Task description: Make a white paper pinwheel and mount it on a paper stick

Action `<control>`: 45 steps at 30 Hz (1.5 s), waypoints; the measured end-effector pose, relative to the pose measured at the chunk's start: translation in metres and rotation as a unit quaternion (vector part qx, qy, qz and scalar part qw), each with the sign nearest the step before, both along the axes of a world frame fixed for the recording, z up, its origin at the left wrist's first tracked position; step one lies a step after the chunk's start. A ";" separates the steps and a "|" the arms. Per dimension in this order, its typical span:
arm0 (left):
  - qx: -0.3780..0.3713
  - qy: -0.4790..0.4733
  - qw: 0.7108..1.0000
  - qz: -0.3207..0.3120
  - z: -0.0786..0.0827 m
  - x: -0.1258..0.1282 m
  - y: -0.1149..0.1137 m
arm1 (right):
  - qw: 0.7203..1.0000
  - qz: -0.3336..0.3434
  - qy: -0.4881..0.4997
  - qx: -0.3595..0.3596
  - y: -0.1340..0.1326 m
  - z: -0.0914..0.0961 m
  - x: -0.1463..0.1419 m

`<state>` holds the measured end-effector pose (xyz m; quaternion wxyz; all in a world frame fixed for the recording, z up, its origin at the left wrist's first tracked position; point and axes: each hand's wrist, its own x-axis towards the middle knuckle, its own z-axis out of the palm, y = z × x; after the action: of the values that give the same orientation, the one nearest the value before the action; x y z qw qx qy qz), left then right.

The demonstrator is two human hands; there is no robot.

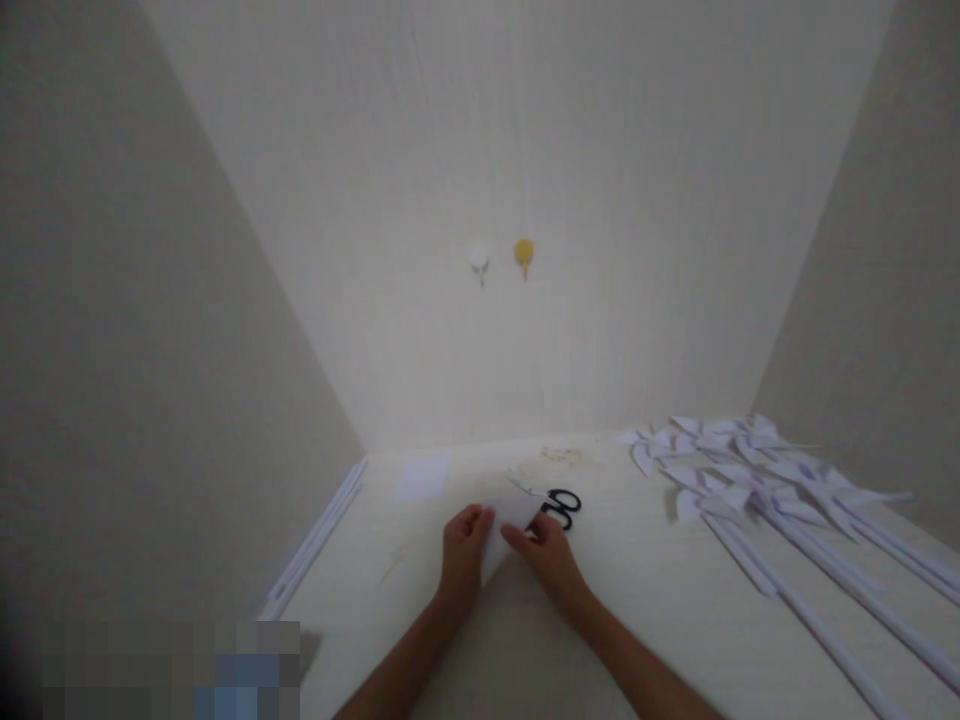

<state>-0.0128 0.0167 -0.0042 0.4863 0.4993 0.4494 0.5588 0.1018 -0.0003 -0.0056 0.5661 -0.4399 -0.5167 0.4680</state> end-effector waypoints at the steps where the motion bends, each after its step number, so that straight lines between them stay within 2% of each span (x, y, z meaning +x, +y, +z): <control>1: 0.001 -0.008 1.000 -0.008 0.000 0.003 -0.002 | 1.000 0.003 0.013 -0.011 -0.001 0.001 0.000; 9: -0.028 -0.054 0.998 -0.001 0.000 0.008 -0.008 | 0.998 -0.008 0.037 -0.053 0.002 -0.002 0.003; 14: -0.035 -0.093 0.995 0.011 -0.005 0.005 -0.002 | 0.999 0.006 -0.012 -0.037 0.005 -0.006 0.004; 20: -0.039 -0.103 0.994 0.025 -0.002 0.003 0.000 | 0.995 -0.052 -0.089 -0.015 0.007 -0.007 0.005; 26: -0.039 -0.103 0.994 0.005 -0.003 0.004 0.000 | 0.999 -0.013 -0.019 -0.022 0.008 -0.012 0.006; 29: -0.043 -0.095 0.995 0.008 -0.005 0.004 0.001 | 0.999 -0.018 0.023 -0.041 0.011 -0.018 0.008; 32: -0.044 -0.079 0.996 0.009 -0.005 0.004 0.001 | 0.999 -0.026 0.017 -0.038 0.012 -0.021 0.009; 41: -0.044 -0.071 0.996 -0.005 -0.008 0.004 0.002 | 0.989 -0.056 0.121 -0.062 0.011 -0.015 0.010; 45: -0.042 -0.054 0.998 -0.002 -0.008 0.003 0.003 | 0.985 -0.040 0.157 -0.064 0.009 -0.010 0.009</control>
<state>-0.0096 0.0196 -0.0125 0.5315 0.4480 0.4451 0.5646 0.1110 0.0091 -0.0157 0.6289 -0.4171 -0.3724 0.5403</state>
